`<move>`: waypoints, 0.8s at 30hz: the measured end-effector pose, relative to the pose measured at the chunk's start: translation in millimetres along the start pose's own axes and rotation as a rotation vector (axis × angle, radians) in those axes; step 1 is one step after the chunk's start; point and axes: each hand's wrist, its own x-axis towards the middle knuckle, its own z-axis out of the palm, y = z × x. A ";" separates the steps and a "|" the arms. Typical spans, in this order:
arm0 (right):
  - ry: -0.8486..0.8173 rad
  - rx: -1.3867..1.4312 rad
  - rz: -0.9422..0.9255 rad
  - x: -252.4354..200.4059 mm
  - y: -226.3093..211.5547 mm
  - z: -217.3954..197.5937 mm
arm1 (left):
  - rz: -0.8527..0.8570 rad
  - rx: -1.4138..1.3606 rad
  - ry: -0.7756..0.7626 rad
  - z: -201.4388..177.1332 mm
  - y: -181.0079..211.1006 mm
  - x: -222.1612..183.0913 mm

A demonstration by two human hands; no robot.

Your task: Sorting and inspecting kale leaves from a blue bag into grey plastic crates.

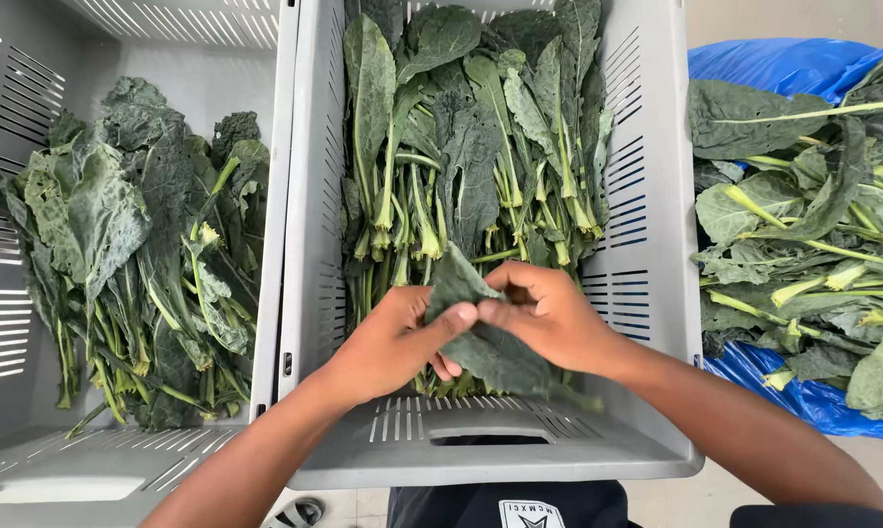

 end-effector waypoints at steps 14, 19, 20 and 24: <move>0.066 0.554 0.143 6.9 18.0 -8.2 | 0.262 -0.213 0.112 -3.7 -9.0 7.1; 0.165 0.496 0.152 10.5 11.6 -7.1 | 0.117 -0.211 0.146 -4.9 -16.4 9.3; 0.188 0.513 0.192 10.6 9.2 -6.6 | 0.100 -0.257 0.128 -5.6 -16.1 9.0; 0.194 0.480 0.022 9.4 24.4 -5.0 | 0.082 -0.231 0.117 -5.8 -8.8 7.2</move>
